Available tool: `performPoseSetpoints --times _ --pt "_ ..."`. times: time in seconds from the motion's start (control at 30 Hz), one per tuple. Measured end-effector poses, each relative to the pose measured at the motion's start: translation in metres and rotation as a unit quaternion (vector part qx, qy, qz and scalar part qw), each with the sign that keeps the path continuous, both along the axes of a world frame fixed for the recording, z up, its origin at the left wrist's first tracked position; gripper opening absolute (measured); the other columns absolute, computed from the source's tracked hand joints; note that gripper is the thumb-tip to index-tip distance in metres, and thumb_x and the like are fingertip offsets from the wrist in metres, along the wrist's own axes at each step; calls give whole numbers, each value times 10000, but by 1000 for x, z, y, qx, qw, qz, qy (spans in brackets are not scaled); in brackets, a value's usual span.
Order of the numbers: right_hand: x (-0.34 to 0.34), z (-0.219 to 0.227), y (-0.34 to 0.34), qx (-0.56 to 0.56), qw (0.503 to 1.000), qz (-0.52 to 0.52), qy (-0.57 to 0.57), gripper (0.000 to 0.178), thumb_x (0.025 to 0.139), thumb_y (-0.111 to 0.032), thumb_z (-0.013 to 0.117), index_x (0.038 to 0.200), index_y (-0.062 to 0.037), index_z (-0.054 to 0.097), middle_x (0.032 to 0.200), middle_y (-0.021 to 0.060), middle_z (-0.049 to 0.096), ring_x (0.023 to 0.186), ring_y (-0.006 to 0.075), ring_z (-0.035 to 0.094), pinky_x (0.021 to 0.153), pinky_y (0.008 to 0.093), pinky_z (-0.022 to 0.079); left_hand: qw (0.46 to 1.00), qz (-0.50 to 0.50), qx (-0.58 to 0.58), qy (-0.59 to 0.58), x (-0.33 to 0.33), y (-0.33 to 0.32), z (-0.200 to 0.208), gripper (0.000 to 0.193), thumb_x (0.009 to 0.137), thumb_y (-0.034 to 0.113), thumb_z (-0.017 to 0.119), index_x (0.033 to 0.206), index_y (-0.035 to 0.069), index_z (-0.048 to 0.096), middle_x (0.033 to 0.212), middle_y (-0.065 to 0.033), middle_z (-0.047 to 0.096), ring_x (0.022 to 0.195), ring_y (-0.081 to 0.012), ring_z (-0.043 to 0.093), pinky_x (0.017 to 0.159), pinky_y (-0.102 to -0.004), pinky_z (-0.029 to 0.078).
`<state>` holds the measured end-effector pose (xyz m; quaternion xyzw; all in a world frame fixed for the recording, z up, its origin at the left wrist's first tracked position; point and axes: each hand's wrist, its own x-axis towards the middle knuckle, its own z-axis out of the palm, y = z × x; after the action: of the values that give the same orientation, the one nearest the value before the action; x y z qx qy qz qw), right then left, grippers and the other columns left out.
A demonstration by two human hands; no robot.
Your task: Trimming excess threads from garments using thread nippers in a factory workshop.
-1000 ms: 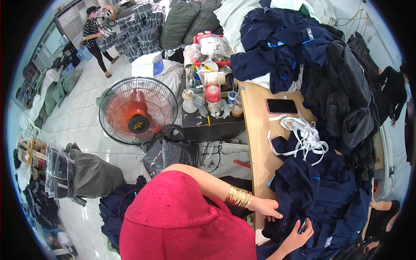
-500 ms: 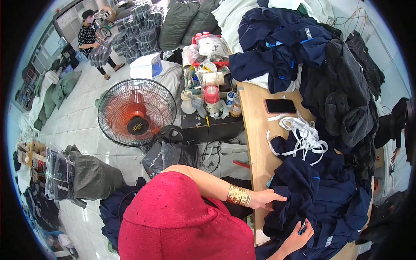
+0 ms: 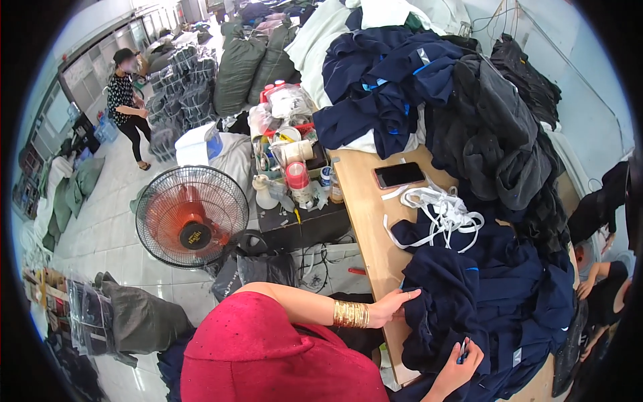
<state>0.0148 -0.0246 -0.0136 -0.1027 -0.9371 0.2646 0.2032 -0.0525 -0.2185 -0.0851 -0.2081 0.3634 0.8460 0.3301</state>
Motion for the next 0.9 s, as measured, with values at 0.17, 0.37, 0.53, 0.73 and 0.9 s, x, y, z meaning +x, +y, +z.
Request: performPoseSetpoints --times 0.17,0.37,0.53,0.73,0.9 --pt "5 -5 7 -29 999 -13 7 153 834 -48 578 964 22 536 988 88 524 904 207 578 813 282 458 999 -35 16 28 1 4 11 439 845 390 579 1169 138 422 1060 31 556 901 -92 544 790 -256 408" --pt "4 8 5 -26 999 -14 11 199 851 -131 581 994 5 556 994 79 570 944 212 565 830 307 440 967 -59 -44 243 7 19 0 484 835 189 599 1228 43 357 1124 -23 502 1039 -110 473 910 -281 385" --pt "-17 11 10 -112 993 -7 44 208 844 -136 590 1008 -9 579 1020 76 602 959 195 559 837 301 430 914 -144 -74 372 14 19 21 548 820 241 624 1191 -38 334 1114 -83 476 1046 -135 426 925 -283 362" --pt "-54 0 8 -118 991 57 -3 247 806 -111 609 1026 -5 575 1033 95 602 951 212 563 819 308 420 893 -260 -123 345 16 13 40 581 804 257 628 1185 -58 321 1077 -116 487 988 -157 495 760 -289 484" --pt "-57 3 5 -94 994 52 -17 268 776 -108 628 1011 7 567 976 116 597 929 252 564 813 321 422 944 -231 -44 233 15 5 47 590 826 350 607 1180 -42 343 1065 -99 497 958 -144 515 765 -282 485"
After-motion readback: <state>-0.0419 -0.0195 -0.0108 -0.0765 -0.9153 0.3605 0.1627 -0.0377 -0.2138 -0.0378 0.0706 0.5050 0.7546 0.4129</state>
